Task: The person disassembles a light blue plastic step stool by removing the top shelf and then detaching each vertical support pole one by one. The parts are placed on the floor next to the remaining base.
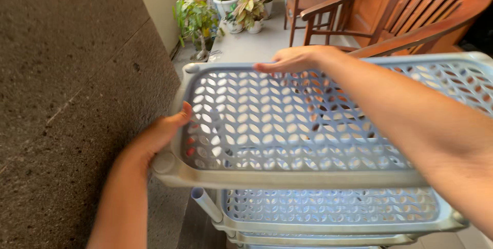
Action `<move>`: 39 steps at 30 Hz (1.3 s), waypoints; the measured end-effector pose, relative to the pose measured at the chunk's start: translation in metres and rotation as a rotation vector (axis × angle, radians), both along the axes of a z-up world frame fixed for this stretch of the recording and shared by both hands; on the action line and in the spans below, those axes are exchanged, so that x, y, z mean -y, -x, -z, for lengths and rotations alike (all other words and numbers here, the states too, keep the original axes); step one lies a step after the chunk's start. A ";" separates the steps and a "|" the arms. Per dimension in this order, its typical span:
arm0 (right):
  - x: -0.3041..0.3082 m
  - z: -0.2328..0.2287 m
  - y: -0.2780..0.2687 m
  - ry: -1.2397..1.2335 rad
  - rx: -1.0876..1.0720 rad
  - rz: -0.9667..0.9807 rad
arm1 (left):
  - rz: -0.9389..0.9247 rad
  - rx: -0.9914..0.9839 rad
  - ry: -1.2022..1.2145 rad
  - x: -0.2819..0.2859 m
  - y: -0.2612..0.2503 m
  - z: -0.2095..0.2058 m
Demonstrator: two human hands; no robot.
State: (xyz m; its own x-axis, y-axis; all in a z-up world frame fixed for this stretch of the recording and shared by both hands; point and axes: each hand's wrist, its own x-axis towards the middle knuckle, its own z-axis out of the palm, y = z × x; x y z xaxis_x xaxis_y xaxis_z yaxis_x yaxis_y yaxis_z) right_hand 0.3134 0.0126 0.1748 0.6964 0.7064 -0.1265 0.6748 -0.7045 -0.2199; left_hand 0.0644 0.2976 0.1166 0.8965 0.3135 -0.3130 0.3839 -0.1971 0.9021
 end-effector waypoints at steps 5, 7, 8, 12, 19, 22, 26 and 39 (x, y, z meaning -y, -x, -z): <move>0.070 -0.037 0.031 -0.257 0.019 0.159 | 0.053 0.072 0.046 0.007 -0.013 -0.020; 0.079 -0.058 0.045 -0.284 0.112 0.172 | 0.046 0.216 -0.183 0.022 -0.019 -0.024; 0.084 -0.067 0.050 -0.301 0.190 0.152 | 0.041 0.291 -0.296 0.030 -0.021 -0.025; 0.104 -0.092 0.063 -0.360 0.357 0.222 | -0.500 0.798 -0.636 0.099 -0.021 0.014; 0.132 -0.111 0.066 -0.335 0.551 0.562 | -0.403 0.574 0.573 0.283 -0.044 0.094; 0.148 -0.109 0.074 -0.450 0.764 0.531 | -0.304 0.524 0.911 0.319 -0.045 0.099; 0.180 -0.109 0.086 -0.494 0.589 0.682 | -0.305 0.621 0.920 0.329 -0.051 0.092; 0.400 -0.104 0.178 -0.489 0.553 0.834 | -0.055 0.769 0.939 0.420 -0.076 0.017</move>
